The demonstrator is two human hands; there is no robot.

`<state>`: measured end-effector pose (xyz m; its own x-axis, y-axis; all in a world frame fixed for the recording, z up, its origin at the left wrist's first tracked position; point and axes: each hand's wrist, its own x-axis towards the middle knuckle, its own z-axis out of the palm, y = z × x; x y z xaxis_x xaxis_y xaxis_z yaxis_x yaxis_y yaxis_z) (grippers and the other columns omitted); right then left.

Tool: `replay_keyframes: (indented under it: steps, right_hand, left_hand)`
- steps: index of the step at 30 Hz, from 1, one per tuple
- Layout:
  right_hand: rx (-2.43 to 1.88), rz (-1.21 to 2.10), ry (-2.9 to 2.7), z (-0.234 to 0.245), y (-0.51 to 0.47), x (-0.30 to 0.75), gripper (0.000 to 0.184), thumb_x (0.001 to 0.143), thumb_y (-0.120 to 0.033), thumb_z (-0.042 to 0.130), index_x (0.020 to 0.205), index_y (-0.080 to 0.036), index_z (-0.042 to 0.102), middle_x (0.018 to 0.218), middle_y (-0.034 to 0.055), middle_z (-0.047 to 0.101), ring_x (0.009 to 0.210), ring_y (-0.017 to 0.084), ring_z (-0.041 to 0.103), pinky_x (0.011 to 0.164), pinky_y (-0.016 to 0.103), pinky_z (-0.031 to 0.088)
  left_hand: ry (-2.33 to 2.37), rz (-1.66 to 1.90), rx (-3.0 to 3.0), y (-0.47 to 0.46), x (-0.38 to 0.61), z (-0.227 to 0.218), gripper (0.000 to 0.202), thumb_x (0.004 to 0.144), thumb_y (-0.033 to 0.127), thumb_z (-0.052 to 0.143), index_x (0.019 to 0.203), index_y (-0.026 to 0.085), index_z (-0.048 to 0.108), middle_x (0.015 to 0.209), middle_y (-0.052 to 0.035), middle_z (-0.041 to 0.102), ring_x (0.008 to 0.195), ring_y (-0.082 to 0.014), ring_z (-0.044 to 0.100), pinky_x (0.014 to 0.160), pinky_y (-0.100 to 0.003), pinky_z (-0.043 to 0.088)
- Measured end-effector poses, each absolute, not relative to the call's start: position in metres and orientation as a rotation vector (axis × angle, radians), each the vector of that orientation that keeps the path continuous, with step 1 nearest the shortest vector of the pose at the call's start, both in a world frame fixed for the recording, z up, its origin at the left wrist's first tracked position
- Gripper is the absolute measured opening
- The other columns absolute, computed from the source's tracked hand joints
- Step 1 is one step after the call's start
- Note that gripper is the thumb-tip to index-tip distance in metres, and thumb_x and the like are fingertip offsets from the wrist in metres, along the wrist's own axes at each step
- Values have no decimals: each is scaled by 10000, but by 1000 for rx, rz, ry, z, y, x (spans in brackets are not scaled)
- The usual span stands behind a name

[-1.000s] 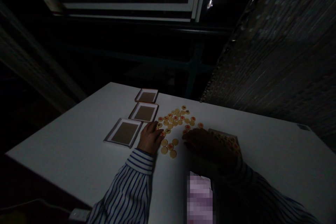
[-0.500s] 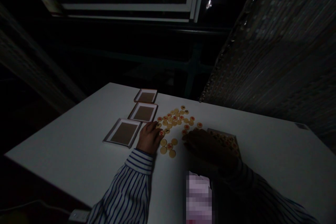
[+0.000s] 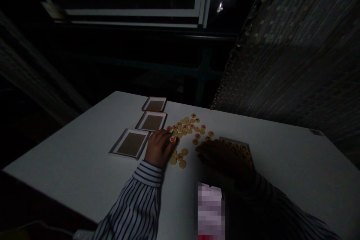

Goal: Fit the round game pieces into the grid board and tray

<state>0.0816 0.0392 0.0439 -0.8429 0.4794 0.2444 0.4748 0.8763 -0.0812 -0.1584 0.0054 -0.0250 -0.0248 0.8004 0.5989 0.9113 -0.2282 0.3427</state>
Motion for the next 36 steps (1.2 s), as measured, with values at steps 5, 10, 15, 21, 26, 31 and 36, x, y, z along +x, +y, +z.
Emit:
replay_keyframes:
  steps: [5,10,15,21,26,31,36]
  right_hand:
    - [-720,-9,-2782,28,40,89,254,855,-235,388,1000,-178,588,997,107,629,933,218,571,802,395,439]
    - [-728,40,-2759,25,33,97,254,851,-243,405,1024,-183,581,1011,100,621,955,207,562,837,393,421]
    - [-747,91,-2747,23,28,102,248,850,-243,407,1015,-173,579,1004,101,621,949,198,560,823,372,429]
    - [-783,137,-2767,21,30,108,255,857,-264,400,1036,-185,564,999,82,618,959,194,547,805,359,429]
    - [-806,118,-2755,23,31,115,251,853,-272,408,1022,-183,572,1003,81,615,912,186,560,792,354,437]
    - [-803,104,-2732,23,33,122,267,851,-281,412,1040,-175,568,983,80,622,915,186,558,797,352,435]
    - [-870,66,-2726,26,41,131,257,836,-288,434,1011,-180,587,932,85,637,883,195,573,756,359,441]
  left_hand:
    - [-1806,-1121,-2107,2,-152,-18,234,786,315,507,974,191,570,1067,-73,598,1039,-223,487,912,-415,372]
    - [-1761,-1148,-2175,-1,-145,-13,245,790,306,504,1003,196,555,1037,-64,608,1018,-219,507,908,-411,378]
    - [-1736,-1151,-2194,-3,-135,-8,231,784,301,522,984,190,556,994,-62,624,989,-212,522,915,-415,369]
    - [-1734,-1146,-2250,-4,-120,-3,224,786,303,519,978,194,556,998,-58,624,978,-203,526,928,-412,354]
    - [-1751,-1177,-2296,-4,-106,1,205,783,304,523,946,190,574,951,-56,633,945,-200,536,925,-415,355]
    - [-1776,-1191,-2323,-3,-95,5,213,790,298,514,964,195,579,963,-55,633,948,-199,537,935,-429,332]
    - [-1779,-1209,-2367,-2,-86,8,225,795,304,507,974,191,584,955,-61,638,934,-199,548,912,-423,353]
